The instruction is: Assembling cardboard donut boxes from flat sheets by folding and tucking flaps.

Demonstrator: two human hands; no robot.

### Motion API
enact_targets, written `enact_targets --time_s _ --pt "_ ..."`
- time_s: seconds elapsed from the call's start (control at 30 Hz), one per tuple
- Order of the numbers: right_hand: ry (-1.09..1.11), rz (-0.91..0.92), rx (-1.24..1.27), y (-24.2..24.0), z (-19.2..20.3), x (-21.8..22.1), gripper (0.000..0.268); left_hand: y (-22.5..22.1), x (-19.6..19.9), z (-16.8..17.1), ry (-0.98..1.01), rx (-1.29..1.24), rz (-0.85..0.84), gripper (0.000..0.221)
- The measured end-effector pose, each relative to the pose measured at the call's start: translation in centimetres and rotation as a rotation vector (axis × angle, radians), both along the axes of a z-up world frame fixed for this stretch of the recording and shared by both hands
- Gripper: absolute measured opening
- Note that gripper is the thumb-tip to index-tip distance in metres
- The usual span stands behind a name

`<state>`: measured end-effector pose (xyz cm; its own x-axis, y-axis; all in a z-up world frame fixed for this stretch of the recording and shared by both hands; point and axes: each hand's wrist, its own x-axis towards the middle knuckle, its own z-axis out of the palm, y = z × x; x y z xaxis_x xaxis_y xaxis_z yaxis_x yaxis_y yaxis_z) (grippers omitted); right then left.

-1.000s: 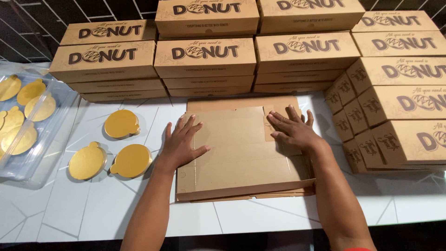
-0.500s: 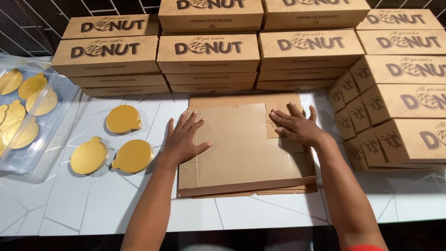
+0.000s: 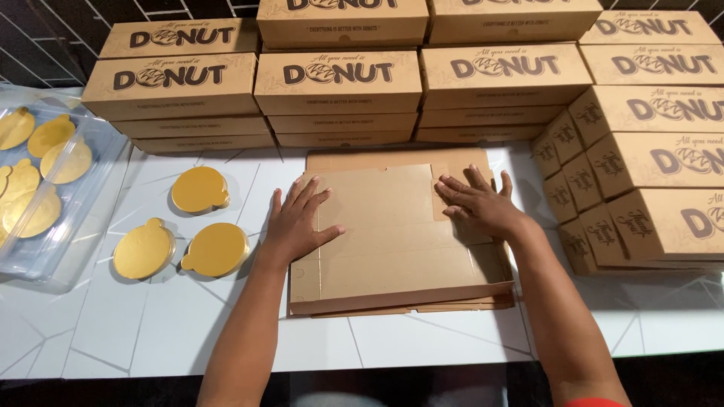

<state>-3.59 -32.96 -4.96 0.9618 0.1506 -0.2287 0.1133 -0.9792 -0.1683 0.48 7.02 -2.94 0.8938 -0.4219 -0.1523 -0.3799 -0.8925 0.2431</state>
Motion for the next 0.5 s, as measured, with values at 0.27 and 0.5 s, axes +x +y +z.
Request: enact_targets --time_s 0.27,0.5 --pt "-0.040 -0.053 0.163 0.2 1.6 -3.3 0.057 0.0 0.0 -0.2 -0.005 -0.009 0.007 0.079" --pt "-0.235 -0.259 0.439 -1.2 4.9 -5.6 0.039 0.0 0.3 -0.8 0.005 -0.023 0.022 0.080"
